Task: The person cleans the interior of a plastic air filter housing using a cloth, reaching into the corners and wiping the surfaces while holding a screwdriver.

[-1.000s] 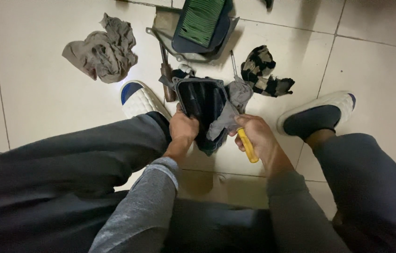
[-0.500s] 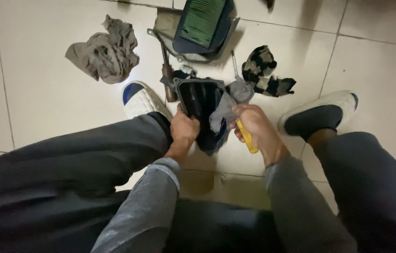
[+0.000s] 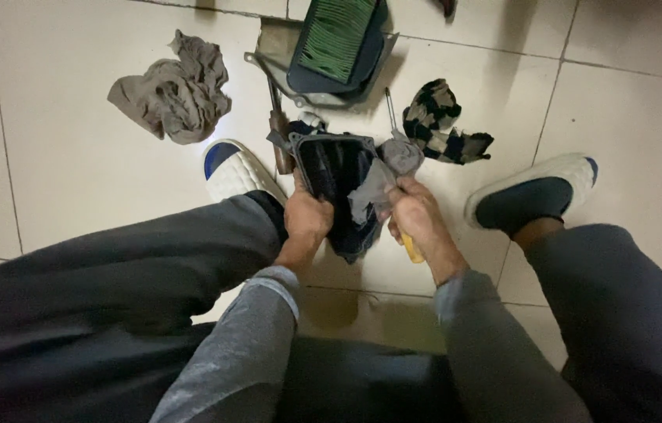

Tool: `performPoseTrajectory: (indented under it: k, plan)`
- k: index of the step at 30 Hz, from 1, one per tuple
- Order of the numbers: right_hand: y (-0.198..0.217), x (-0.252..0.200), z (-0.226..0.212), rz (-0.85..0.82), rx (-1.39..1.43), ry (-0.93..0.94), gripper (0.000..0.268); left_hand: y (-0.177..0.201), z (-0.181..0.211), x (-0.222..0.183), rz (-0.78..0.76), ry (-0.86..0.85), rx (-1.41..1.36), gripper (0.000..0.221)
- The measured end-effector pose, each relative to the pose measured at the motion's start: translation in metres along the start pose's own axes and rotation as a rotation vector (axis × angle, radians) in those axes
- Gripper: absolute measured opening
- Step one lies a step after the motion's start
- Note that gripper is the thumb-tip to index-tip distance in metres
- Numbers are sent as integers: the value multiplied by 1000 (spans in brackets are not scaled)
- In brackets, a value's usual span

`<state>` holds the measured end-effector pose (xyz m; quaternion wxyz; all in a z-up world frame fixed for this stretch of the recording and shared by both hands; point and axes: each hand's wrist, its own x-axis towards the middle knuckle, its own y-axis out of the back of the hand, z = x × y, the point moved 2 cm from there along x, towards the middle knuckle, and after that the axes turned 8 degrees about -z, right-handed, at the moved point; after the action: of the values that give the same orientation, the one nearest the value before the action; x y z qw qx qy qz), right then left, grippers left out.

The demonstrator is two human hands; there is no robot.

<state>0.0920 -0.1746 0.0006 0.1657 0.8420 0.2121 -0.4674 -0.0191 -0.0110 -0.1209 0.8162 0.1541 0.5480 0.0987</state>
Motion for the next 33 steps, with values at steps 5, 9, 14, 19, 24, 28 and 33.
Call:
performPoseTrajectory:
  k: [5,9,14,19,24,28,33]
  plan:
    - [-4,-9,-12,19,-83,-32,30,17,30,-35,8,27,-14,78]
    - [3,-10,8,33,-119,-61,29,19,35,-41,-18,34,-82,80]
    - [5,-7,16,14,-19,-66,22,25,36,-46,-24,6,-11,81]
    - [6,17,11,-45,2,5,21,3,6,-5,11,-62,6,85]
    - [9,8,-6,-43,11,16,21,16,23,-30,3,-50,16,80]
    - [14,25,-6,-82,-93,12,19,14,17,-22,5,-54,1,81]
    - [31,30,-18,-103,-347,89,23,19,24,-37,15,-40,-49,81]
